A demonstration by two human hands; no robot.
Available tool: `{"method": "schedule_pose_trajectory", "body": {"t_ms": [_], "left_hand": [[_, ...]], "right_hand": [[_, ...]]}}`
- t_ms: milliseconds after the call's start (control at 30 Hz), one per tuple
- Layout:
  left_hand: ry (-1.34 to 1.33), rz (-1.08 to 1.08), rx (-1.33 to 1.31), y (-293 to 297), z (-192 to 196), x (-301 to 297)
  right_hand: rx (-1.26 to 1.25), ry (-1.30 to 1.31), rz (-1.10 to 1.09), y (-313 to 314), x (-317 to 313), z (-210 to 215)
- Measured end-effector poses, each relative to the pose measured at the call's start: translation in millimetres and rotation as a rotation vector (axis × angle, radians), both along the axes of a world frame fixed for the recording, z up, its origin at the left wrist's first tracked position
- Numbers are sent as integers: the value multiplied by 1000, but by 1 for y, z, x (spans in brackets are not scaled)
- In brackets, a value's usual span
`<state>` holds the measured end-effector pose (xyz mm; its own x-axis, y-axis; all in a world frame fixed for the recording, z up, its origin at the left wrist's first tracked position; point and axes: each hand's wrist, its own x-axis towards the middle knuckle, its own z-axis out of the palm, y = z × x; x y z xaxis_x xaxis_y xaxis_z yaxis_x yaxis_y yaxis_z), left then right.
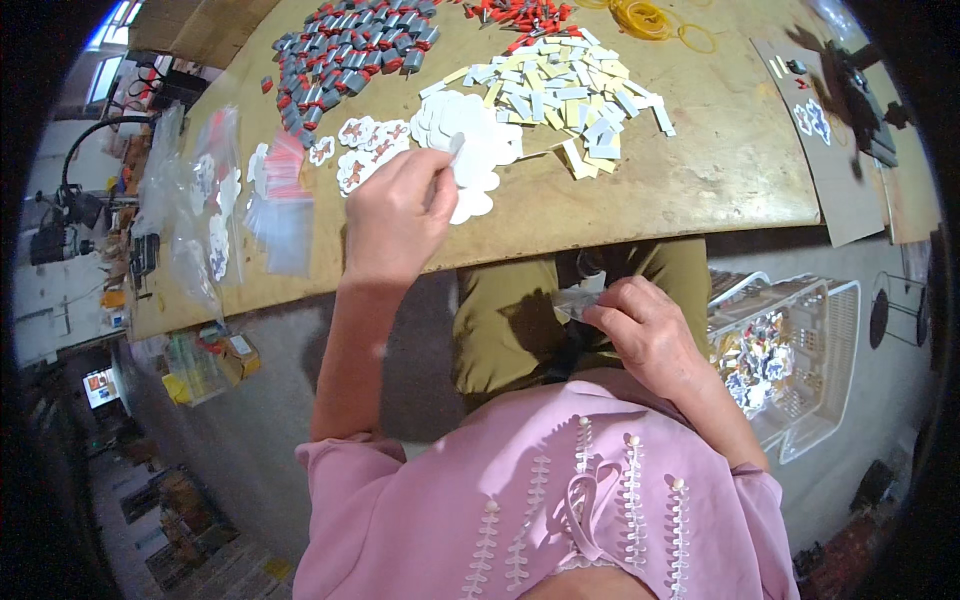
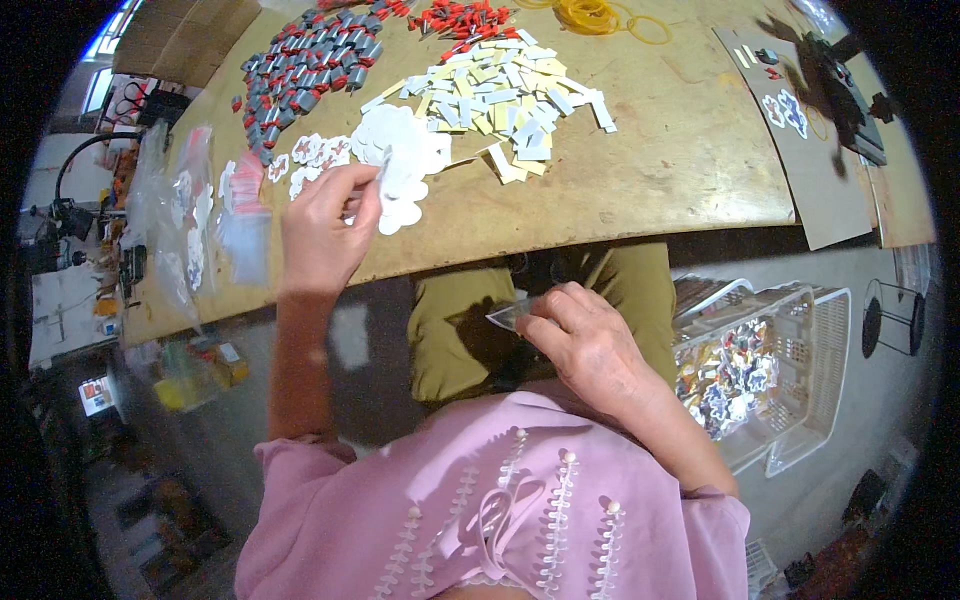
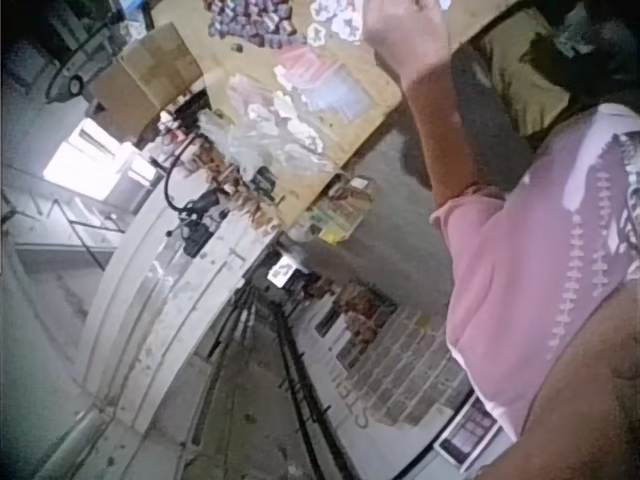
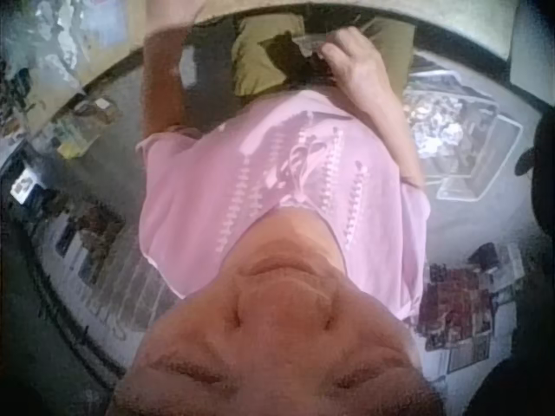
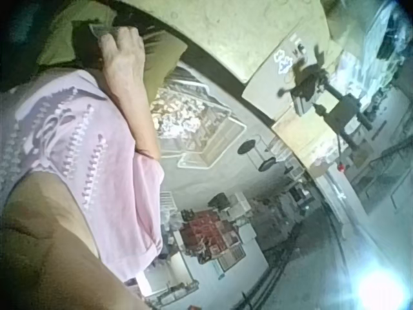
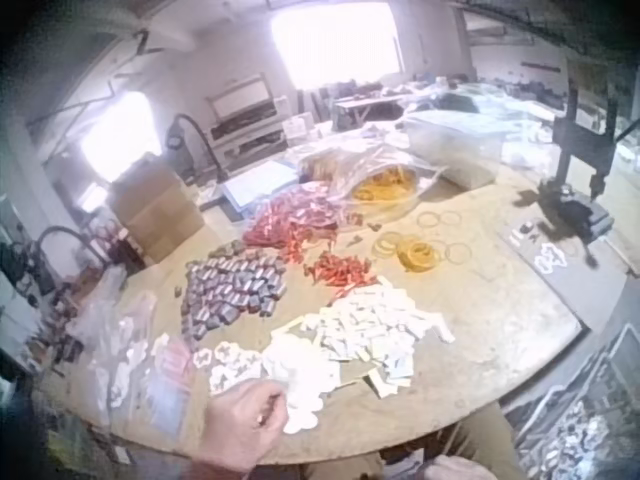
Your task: The person assembles small craft kits by placing white cutouts, yellow rectangular pieces, and yellow rubber bands into clear plastic bags. The person handles each item one at a time and seals the bags after filling them.
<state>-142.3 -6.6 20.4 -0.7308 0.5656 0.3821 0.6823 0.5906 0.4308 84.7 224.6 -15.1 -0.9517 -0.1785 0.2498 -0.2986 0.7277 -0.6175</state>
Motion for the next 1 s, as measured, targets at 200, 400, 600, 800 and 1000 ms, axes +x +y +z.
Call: {"method": "schedule_pose_trajectory", "body": {"t_ms": [200,400,600,800,1000], "left_hand": [[125,136,295,-6,14,47],[-530,-24,753,15,-6,133],[-184,-82,346,4,0,128],[-64,-267,-30,-7,14,121],[-180,-257,41,-8,7,118]], "right_hand": [[-11,64,-44,-4,-10,18],[-211,-25,-14,-17,-17,22],[-235,-70,-6,-19,-15,25],[-165,-23,82,-26,-14,24],[-145,-61,66,-26,-11,23]]}}
